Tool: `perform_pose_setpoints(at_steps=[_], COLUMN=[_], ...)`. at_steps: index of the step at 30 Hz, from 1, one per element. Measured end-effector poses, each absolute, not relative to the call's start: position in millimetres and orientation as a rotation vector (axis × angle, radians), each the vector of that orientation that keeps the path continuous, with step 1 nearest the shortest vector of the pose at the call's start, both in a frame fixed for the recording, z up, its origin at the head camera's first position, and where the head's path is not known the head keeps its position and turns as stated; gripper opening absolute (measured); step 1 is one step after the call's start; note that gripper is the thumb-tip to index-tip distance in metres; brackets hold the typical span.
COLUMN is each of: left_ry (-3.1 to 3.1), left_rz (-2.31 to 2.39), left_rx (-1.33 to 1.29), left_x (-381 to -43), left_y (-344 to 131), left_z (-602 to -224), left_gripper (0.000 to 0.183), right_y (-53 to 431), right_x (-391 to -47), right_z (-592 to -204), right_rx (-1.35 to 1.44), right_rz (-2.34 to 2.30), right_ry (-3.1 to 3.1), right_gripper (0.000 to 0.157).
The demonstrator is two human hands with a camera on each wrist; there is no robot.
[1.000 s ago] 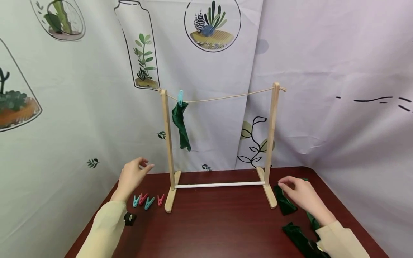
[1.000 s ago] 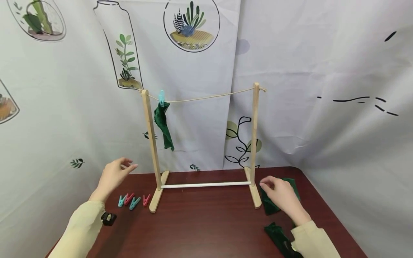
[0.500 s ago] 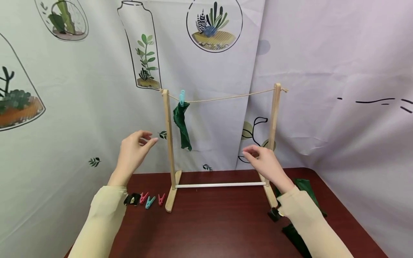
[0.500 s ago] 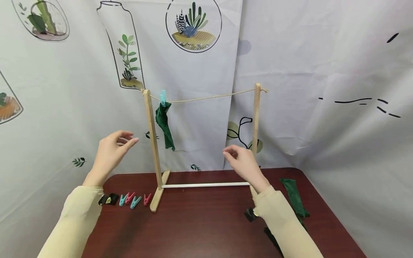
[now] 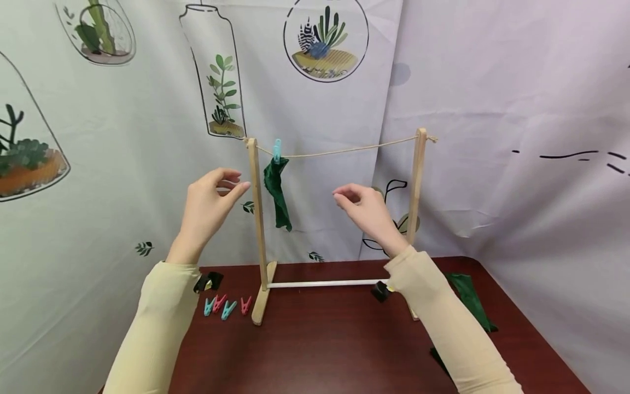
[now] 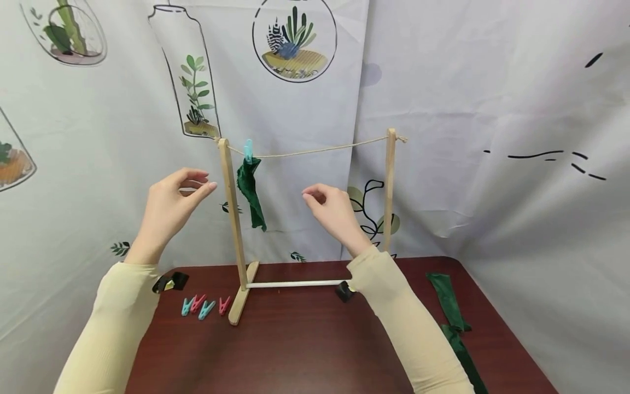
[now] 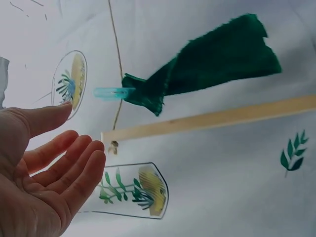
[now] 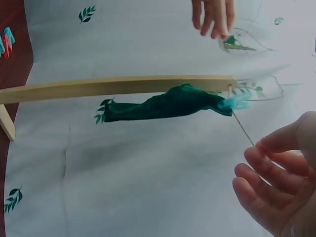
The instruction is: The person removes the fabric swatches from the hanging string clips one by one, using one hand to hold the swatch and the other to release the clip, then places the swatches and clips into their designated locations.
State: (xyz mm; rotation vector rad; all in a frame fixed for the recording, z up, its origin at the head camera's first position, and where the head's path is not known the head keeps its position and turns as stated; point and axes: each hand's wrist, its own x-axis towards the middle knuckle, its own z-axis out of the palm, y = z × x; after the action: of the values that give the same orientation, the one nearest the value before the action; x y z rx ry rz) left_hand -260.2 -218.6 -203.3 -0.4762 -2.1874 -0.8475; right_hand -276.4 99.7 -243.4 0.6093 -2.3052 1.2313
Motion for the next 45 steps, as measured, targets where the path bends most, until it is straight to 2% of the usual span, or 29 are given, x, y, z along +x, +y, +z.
perform_pose_setpoints(at_steps=[14, 27, 40, 45], left_ry=[-2.292, -2.386, -2.504, -2.505], left_rz=[-0.909, -0.906, -0.979, -1.004], left_rx=[-0.505, -0.461, -0.537, -0.555], left_x=[-292, -312, -327, -331], left_y=[-180, -164, -159, -158], left_z=[-164, -151, -142, -143], left_gripper=[0.046, 0.051, 0.06, 0.057], right_y=[63, 25, 6, 2], right_x=[-318, -347, -360, -363], right_z=[-218, -203, -200, -199], right_rx=[0.567, 0.503, 0.534, 0.525], right_rz=[1.354, 1.693, 1.555, 1.527], right_ry=[-2.302, -2.338, -2.39, -2.38], right_gripper=[0.023, 0.03, 0.032, 0.035])
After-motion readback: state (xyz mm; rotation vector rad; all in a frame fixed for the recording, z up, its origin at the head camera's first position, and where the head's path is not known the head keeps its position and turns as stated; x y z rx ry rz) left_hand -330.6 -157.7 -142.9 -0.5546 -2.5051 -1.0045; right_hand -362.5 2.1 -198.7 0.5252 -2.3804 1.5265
